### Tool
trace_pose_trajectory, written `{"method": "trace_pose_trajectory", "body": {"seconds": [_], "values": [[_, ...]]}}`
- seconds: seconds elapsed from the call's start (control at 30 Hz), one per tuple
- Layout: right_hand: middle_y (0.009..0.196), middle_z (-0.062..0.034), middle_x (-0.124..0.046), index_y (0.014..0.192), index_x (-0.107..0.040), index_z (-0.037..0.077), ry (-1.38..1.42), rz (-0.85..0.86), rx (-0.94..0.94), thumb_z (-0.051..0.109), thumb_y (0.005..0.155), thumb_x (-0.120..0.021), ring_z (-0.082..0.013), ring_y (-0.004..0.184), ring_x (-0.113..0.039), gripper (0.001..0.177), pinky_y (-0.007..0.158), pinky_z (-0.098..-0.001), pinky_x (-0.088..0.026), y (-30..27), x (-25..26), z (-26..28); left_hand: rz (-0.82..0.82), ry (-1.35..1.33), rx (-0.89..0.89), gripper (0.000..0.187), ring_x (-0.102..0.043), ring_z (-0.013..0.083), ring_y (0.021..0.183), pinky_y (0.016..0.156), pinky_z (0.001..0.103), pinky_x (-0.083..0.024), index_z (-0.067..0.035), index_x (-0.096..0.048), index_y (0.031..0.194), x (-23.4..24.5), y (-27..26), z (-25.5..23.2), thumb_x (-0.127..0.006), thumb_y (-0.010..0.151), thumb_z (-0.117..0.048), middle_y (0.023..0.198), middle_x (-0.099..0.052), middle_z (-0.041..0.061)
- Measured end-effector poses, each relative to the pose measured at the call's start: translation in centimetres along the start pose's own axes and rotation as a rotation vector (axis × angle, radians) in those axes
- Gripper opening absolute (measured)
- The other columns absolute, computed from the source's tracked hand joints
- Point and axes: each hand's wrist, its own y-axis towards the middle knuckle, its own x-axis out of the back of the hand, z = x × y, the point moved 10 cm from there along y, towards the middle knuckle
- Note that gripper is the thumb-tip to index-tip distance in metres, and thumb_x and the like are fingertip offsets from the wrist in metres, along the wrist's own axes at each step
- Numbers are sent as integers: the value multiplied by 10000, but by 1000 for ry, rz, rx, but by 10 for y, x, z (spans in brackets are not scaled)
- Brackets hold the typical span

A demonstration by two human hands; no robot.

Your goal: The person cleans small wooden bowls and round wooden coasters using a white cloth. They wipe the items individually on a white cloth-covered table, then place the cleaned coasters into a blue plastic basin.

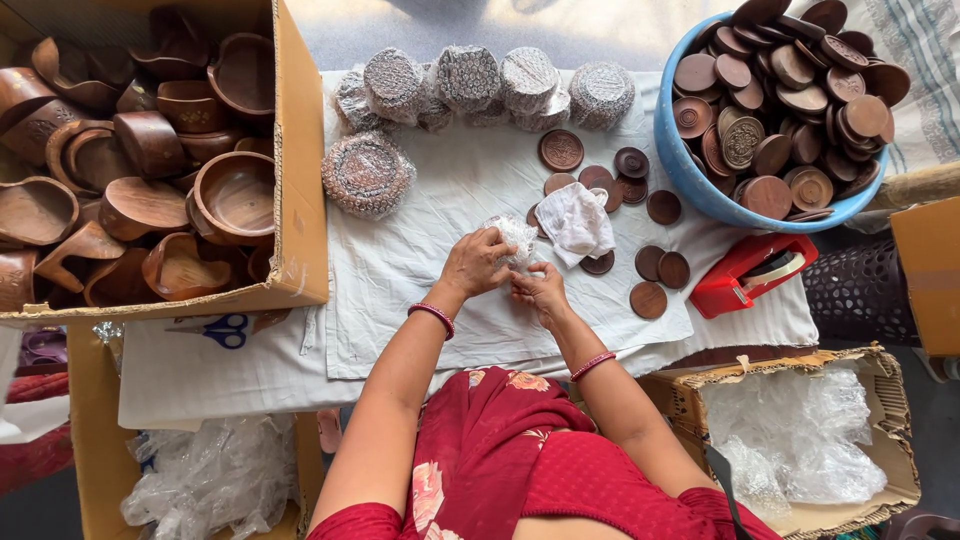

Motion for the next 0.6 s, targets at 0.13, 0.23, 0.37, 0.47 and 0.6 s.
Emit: {"method": "trace_pose_trajectory", "body": {"seconds": [0.13, 0.23, 0.37, 0.47, 0.6], "values": [[762, -68, -693, 994, -438, 108, -111, -8, 248, 72, 820, -802, -155, 642, -677, 405, 514, -283, -546, -4, -3, 20, 12, 13, -1, 292, -608, 204, 1003, 910, 369, -488, -198, -753, 1036, -2, 1, -5, -811, 777, -317, 1004, -596, 13], [730, -47, -659, 925, -452, 64, -322, -43, 451, 113, 852, -837, -114, 623, -623, 395, 522, -272, -511, -19, -4, 52, 13, 47, -6, 308, -582, 225, 1032, 931, 391, -456, -192, -713, 1025, -7, 2, -4, -829, 783, -345, 1033, -575, 27], [662, -83, -610, 806, -522, 67, -1036, -100, 1005, 249, 776, -904, -240, 580, -619, 424, 539, -362, -495, -46, -23, 99, 13, 66, -31, 341, -560, 225, 1057, 954, 400, -443, -215, -698, 1066, -9, -1, -4, -836, 783, -346, 1061, -555, 24], [681, -66, -617, 798, -542, 97, -1173, 0, 1185, 308, 802, -880, -264, 616, -637, 399, 550, -390, -503, -45, -34, 100, 12, 66, -36, 350, -555, 224, 1068, 959, 404, -441, -223, -697, 1076, -10, -2, -4, -838, 780, -345, 1071, -552, 22], [677, -88, -594, 791, -520, 80, -1153, 133, 1306, 351, 749, -882, -299, 624, -628, 454, 557, -424, -500, -55, -50, 107, 12, 68, -25, 351, -553, 227, 1083, 964, 408, -437, -227, -697, 1075, -10, 0, -3, -838, 774, -338, 1080, -553, 25]]}}
